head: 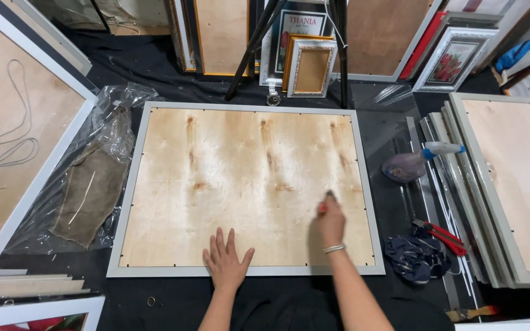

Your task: The person places a framed wooden board on a work surface and wipes its back with a cloth. They repeatedly rub the surface and edges, then lift and reposition the frame before continuing to wipe the back.

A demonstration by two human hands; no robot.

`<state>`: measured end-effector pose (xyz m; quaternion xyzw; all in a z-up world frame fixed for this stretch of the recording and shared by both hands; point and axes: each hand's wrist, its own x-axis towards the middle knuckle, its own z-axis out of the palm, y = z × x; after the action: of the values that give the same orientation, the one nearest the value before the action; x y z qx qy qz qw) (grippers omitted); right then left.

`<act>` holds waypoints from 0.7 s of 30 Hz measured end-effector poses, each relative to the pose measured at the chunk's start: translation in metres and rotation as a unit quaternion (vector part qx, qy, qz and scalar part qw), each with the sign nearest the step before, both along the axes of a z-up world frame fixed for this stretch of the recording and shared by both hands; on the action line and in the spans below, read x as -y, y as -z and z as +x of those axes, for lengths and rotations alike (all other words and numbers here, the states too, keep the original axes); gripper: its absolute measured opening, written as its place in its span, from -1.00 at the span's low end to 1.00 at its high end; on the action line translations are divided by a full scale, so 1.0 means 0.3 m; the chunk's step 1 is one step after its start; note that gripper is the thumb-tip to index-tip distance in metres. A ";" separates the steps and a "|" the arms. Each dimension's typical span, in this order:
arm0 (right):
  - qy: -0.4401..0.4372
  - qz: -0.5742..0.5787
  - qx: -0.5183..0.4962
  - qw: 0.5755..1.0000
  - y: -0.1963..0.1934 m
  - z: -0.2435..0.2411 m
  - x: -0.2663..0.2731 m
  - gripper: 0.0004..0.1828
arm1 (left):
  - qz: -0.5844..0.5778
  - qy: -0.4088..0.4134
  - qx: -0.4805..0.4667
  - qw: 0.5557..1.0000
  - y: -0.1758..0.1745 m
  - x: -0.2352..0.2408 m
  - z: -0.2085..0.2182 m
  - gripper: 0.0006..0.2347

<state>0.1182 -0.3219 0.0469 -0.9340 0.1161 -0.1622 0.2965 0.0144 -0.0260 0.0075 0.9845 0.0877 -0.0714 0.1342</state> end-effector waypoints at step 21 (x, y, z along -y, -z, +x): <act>-0.256 0.157 0.001 0.954 -0.160 0.248 -0.142 -0.69 | 0.116 -0.010 0.238 0.964 0.010 -0.012 0.036 -0.32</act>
<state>0.1928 -0.2795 0.0949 -0.8736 -0.1033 -0.0618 0.4716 0.0252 -0.0225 0.0044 0.9809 0.0711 0.1773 0.0365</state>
